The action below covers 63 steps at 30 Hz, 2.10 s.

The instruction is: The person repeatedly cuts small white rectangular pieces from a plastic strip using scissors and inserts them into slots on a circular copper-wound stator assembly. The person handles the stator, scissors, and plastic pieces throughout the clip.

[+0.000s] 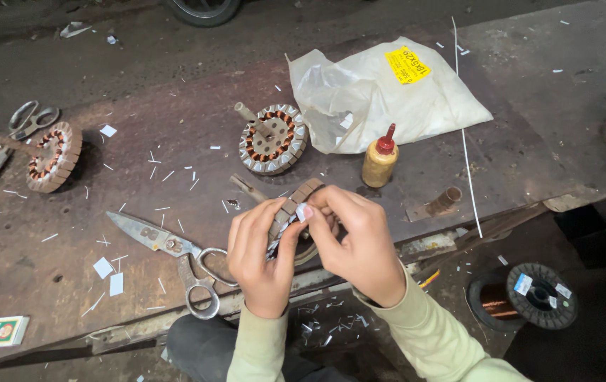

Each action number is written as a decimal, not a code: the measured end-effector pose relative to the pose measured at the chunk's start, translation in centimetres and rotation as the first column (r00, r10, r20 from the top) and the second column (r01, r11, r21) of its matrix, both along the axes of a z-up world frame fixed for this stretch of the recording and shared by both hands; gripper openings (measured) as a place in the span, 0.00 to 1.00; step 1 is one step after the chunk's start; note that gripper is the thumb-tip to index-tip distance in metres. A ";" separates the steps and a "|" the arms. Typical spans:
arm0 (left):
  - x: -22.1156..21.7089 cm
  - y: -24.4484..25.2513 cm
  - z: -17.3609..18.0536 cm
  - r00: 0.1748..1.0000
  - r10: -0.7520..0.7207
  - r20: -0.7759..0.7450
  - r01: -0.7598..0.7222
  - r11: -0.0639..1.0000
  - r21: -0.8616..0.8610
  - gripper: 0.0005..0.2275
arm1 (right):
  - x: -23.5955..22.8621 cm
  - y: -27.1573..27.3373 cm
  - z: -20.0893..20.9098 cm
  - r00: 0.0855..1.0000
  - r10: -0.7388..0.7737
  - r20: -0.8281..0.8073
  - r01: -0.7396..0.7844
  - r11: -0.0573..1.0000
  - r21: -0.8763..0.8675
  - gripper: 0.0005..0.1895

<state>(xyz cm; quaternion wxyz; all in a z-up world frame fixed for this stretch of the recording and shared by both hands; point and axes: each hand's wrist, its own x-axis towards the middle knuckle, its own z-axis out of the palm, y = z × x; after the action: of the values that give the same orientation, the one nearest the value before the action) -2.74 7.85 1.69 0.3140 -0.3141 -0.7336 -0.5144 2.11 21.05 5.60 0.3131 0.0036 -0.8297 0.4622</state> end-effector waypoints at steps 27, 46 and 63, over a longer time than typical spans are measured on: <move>-0.2 -0.6 -0.6 0.998 -0.058 0.020 0.057 0.998 0.020 0.13 | -1.3 -2.9 -2.9 0.907 -0.095 -0.410 0.198 0.956 0.216 0.07; 0.4 0.1 0.5 0.994 -0.097 -0.044 0.096 0.995 -0.013 0.17 | -3.1 6.9 -4.4 0.725 0.669 -0.163 -0.689 0.707 -0.160 0.19; 0.2 0.8 -0.3 0.991 -0.001 -0.133 -0.001 1.000 -0.020 0.16 | -3.5 5.3 -6.3 0.798 0.526 -0.294 -0.583 0.799 -0.151 0.10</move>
<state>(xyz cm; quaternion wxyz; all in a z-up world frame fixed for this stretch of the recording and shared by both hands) -2.59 8.64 1.37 0.3590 -0.3509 -0.7163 -0.4847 -1.35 26.33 -0.66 0.2580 0.2663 -0.6876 0.6242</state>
